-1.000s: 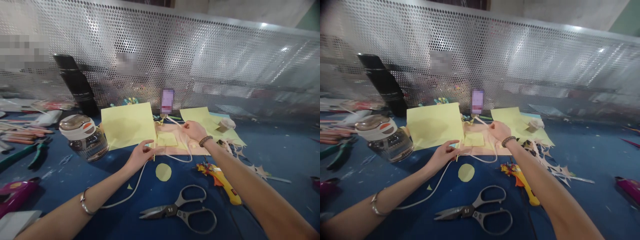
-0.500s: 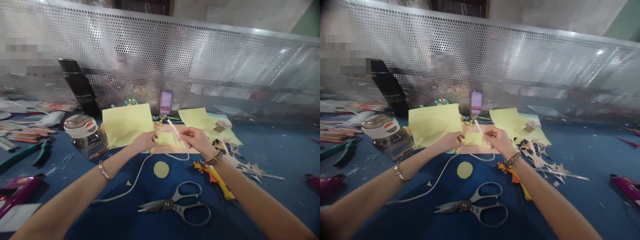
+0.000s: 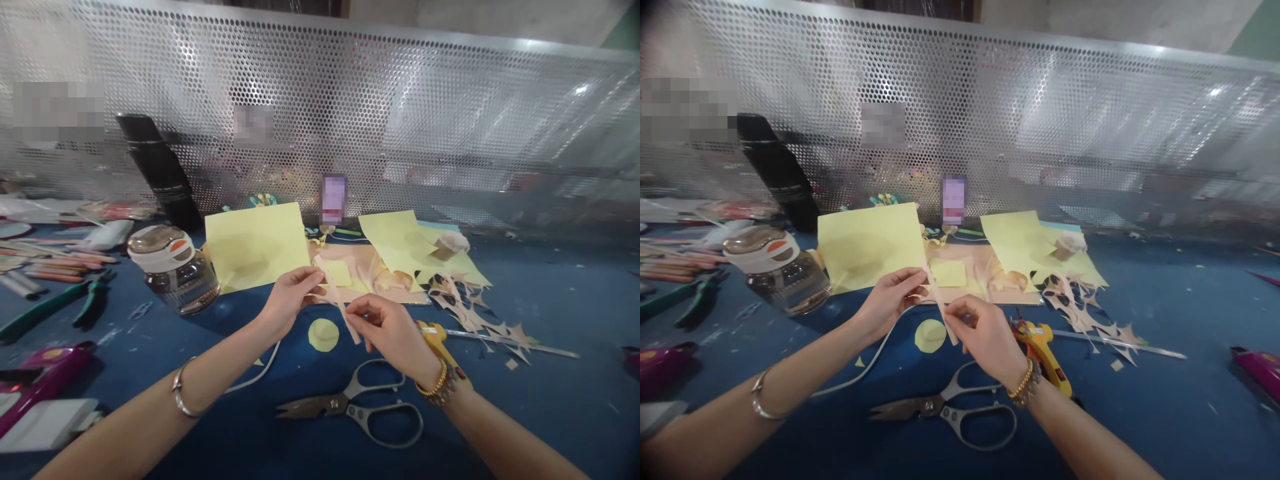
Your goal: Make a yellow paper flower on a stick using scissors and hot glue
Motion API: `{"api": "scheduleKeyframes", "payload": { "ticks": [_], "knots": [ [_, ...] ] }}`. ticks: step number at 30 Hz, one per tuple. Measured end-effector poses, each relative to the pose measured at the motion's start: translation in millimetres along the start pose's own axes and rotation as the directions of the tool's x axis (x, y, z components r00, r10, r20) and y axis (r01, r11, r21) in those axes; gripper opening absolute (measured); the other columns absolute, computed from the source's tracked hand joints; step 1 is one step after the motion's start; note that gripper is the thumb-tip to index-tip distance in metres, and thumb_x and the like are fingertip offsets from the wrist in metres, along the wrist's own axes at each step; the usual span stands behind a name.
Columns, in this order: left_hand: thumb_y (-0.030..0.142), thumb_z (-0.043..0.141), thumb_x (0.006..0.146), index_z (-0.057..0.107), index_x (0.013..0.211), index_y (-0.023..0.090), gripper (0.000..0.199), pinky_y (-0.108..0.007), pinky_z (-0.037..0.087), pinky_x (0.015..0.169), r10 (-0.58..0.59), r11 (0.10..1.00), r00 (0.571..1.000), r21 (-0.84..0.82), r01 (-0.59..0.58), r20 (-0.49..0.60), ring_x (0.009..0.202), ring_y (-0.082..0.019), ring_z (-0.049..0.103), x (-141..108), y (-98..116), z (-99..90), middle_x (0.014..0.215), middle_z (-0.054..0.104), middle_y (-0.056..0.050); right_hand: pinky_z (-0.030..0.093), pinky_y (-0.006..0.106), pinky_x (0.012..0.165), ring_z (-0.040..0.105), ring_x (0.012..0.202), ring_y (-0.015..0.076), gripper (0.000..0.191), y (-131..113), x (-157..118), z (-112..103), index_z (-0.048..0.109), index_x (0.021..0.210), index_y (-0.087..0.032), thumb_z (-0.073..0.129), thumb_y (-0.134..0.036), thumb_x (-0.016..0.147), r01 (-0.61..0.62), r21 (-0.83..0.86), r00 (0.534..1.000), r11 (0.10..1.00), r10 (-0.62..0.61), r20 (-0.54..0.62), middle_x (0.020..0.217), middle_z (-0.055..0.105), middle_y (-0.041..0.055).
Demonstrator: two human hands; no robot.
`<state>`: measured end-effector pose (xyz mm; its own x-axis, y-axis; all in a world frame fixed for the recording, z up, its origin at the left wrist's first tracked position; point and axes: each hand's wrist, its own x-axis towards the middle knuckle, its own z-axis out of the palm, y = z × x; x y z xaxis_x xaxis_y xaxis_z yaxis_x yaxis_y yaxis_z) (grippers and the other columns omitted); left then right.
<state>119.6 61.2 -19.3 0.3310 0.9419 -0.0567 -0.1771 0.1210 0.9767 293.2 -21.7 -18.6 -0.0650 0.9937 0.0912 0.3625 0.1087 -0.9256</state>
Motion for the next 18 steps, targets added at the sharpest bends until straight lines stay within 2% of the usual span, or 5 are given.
{"api": "scheduleKeyframes", "payload": {
  "ticks": [3, 7, 12, 14, 18],
  "knots": [
    [0.037, 0.069, 0.073, 0.067, 0.074, 0.016, 0.021, -0.019, 0.041, 0.052, -0.023, 1.0, 1.0, -0.014, 0.023, -0.013, 0.062, -0.01, 0.059, -5, 3, 0.3, 0.077, 0.066, -0.003, 0.046, 0.022, 0.043, 0.055, 0.045, 0.0085, 0.012, -2, -3, -1, 0.061, 0.09, -0.02, 0.056, -0.031, 0.085, -0.009, -0.072, 0.998, 0.997, 0.013, 0.054, 0.083, 0.066, 0.0013],
    [0.036, 0.068, 0.073, 0.064, 0.069, 0.017, 0.02, -0.019, 0.035, 0.047, -0.015, 1.0, 0.999, -0.003, 0.015, -0.041, 0.056, -0.009, 0.055, -5, 5, -3.7, 0.077, 0.069, -0.004, 0.047, 0.025, 0.057, 0.061, 0.061, 0.0138, 0.008, -10, -11, -14, 0.065, 0.084, -0.023, 0.058, -0.026, 0.084, 0.08, -0.379, 0.99, 0.922, -0.029, 0.139, 0.079, 0.069, -0.0001],
    [0.036, 0.069, 0.073, 0.064, 0.069, 0.018, 0.019, -0.021, 0.031, 0.045, 0.02, 0.999, 0.998, 0.044, -0.018, -0.051, 0.052, -0.008, 0.049, -2, 6, -12.3, 0.072, 0.069, -0.003, 0.046, 0.028, 0.066, 0.064, 0.074, 0.0182, 0.008, -10, -28, -24, 0.068, 0.083, -0.024, 0.07, -0.024, 0.075, 0.247, -0.578, 0.874, 0.778, 0.079, 0.479, 0.08, 0.069, -0.0008],
    [0.036, 0.071, 0.071, 0.065, 0.072, 0.017, 0.02, -0.021, 0.03, 0.045, 0.028, 0.998, 0.998, 0.062, -0.025, -0.048, 0.053, -0.009, 0.049, -1, 7, -14.5, 0.07, 0.068, -0.004, 0.046, 0.028, 0.067, 0.064, 0.076, 0.0189, 0.01, -9, -33, -26, 0.068, 0.086, -0.024, 0.068, -0.025, 0.077, 0.237, -0.61, 0.875, 0.756, 0.106, 0.472, 0.084, 0.069, 0.0],
    [0.038, 0.072, 0.07, 0.066, 0.077, 0.017, 0.023, -0.021, 0.03, 0.045, 0.028, 0.996, 0.998, 0.09, -0.024, -0.048, 0.053, -0.009, 0.047, -1, 10, -15.9, 0.067, 0.066, -0.003, 0.047, 0.028, 0.069, 0.065, 0.076, 0.0181, 0.01, -5, -38, -47, 0.067, 0.089, -0.025, 0.059, -0.029, 0.085, 0.142, -0.645, 0.932, 0.751, 0.117, 0.342, 0.086, 0.07, 0.0003]
  ]
}}
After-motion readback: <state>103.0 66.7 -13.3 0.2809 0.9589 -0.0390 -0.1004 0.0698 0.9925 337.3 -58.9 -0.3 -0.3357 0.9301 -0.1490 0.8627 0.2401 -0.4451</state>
